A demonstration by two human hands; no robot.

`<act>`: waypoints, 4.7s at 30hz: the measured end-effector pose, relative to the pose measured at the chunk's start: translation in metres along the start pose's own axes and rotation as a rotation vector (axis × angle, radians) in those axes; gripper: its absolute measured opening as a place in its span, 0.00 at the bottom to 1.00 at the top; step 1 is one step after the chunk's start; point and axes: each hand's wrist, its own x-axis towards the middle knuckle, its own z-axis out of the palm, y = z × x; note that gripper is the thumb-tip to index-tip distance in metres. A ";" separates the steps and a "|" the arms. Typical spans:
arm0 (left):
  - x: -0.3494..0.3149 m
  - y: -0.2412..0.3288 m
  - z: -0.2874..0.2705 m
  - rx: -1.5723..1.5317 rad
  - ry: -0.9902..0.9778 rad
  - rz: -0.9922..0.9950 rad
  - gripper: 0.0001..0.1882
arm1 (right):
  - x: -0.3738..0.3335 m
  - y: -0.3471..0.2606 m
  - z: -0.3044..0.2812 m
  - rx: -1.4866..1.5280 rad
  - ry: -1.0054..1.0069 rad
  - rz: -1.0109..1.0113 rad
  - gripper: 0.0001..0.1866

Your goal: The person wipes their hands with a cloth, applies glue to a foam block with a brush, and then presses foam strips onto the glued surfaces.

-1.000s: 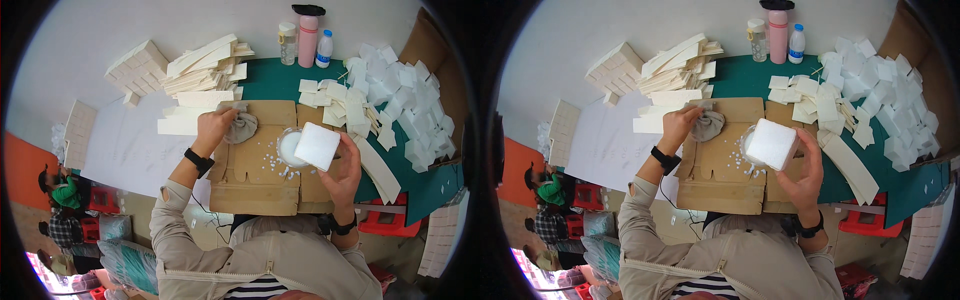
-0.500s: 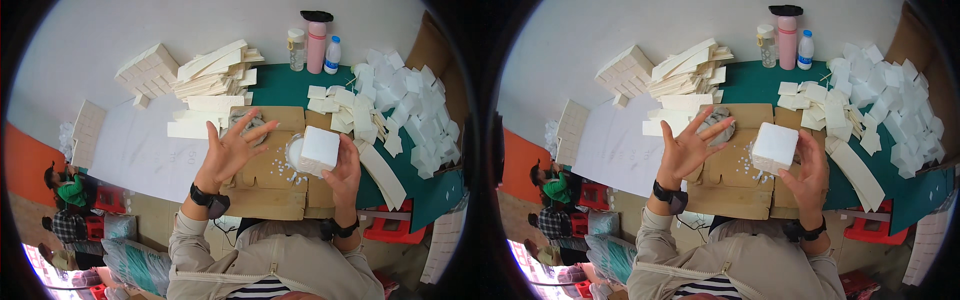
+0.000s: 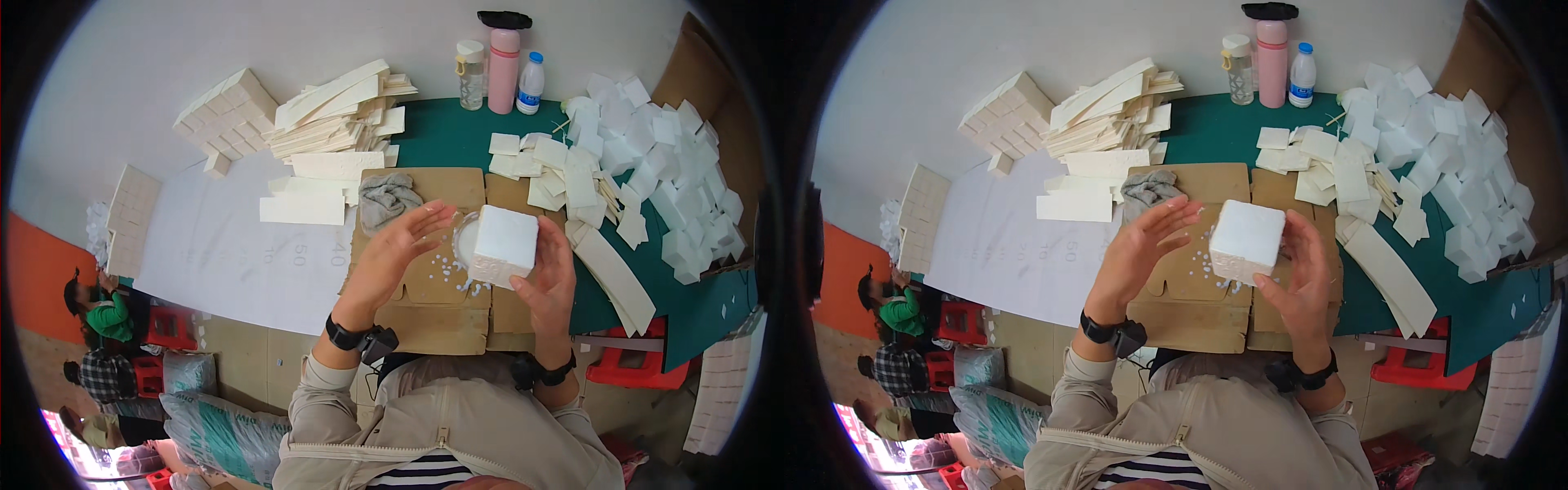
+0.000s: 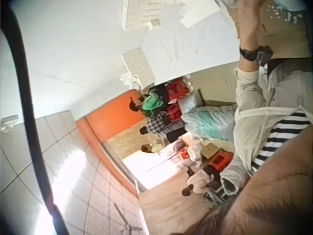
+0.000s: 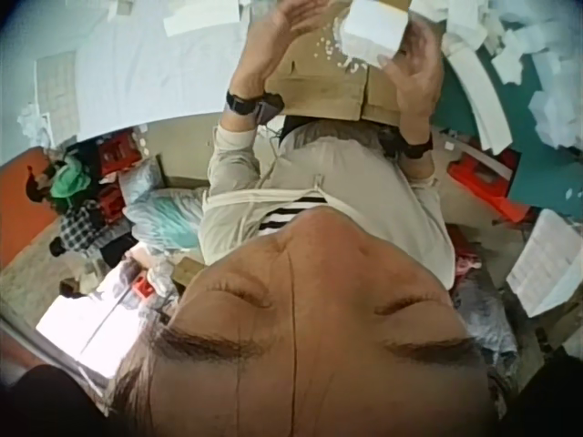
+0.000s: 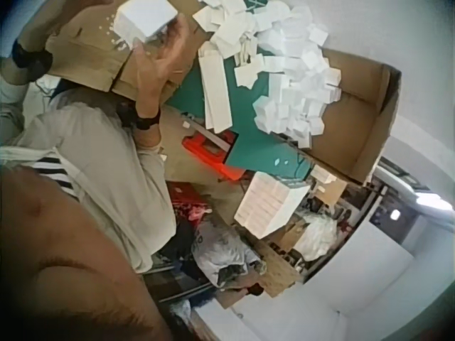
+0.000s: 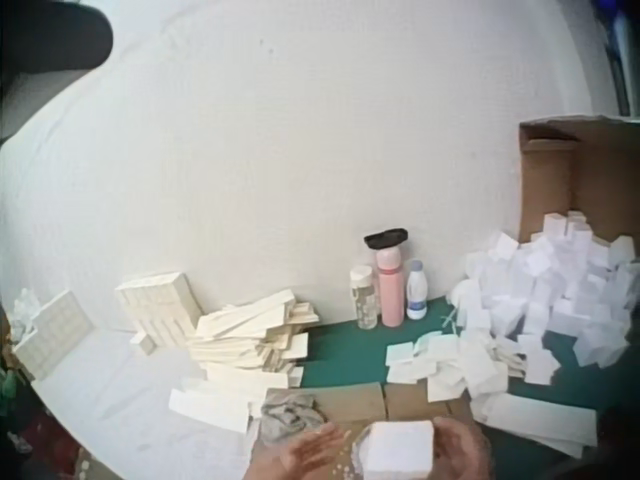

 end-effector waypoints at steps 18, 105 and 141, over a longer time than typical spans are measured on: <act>-0.013 -0.048 0.018 0.343 0.507 0.236 0.41 | -0.022 0.007 -0.078 -0.625 0.076 0.074 0.24; -0.035 -0.059 0.009 0.447 0.515 0.301 0.44 | 0.004 0.007 -0.044 -0.429 0.251 0.069 0.05; -0.028 -0.050 0.009 0.528 0.475 0.308 0.43 | 0.006 0.007 -0.045 -0.538 0.254 0.001 0.05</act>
